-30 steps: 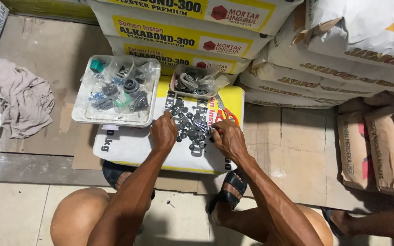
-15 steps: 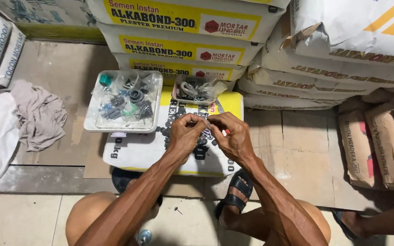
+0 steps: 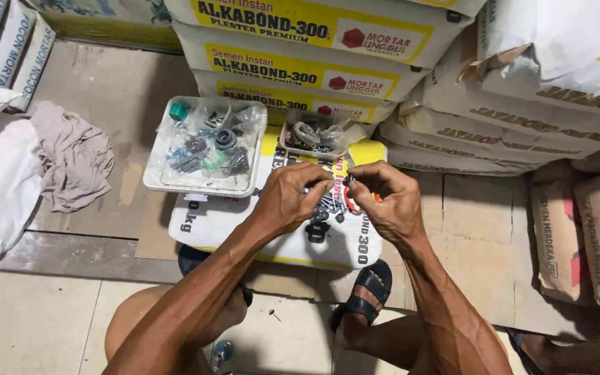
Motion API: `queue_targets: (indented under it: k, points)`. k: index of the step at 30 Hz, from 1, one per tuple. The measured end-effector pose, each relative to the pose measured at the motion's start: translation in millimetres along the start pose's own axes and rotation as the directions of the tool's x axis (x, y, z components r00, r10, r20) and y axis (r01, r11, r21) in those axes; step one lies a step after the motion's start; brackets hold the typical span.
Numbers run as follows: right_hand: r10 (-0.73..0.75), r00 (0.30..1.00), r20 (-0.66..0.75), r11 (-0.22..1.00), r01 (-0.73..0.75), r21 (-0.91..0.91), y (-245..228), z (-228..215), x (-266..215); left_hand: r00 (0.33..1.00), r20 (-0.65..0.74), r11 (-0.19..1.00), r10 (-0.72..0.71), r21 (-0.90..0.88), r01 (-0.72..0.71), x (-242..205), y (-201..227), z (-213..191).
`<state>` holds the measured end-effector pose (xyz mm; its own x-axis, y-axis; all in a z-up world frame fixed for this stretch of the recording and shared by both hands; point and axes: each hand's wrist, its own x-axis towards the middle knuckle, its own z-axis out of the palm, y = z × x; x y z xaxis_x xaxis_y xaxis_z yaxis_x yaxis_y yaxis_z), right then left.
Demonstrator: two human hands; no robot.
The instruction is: Organizing small black metal clips by picking them from a pile and placing them into a plastic storage container.
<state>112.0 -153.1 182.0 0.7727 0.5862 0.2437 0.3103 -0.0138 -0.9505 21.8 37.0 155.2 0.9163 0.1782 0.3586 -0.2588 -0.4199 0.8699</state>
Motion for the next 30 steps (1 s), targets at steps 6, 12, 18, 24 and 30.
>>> queue_targets:
  k: [6, 12, 18, 24, 30]
  points:
    - [0.028, 1.0, 0.004, 0.999, -0.028, 0.024, 4, 7, -2, 0.999, 0.035, 0.999, 0.028, 0.031, -0.029, 0, -19, 6]
    - [0.083, 0.995, 0.063, 0.996, -0.082, -0.017, -2, 13, -5, 0.998, 0.006, 0.997, 0.054, 0.056, -0.055, -9, -30, 24]
    - [0.101, 0.995, 0.015, 0.992, -0.1, -0.081, -18, 15, 6, 0.993, -0.088, 0.996, -0.081, -0.045, 0.078, -3, -3, 16]
    - [-0.235, 0.97, -0.061, 0.907, 0.196, -0.373, 14, 10, 0, 0.959, -0.186, 0.955, -0.216, -0.246, 0.167, -2, 25, 20]
    - [-0.234, 0.972, 0.0, 0.873, 0.21, -0.439, 35, 26, -9, 0.915, -0.116, 0.889, -0.386, -0.312, 0.336, -12, 15, 25]
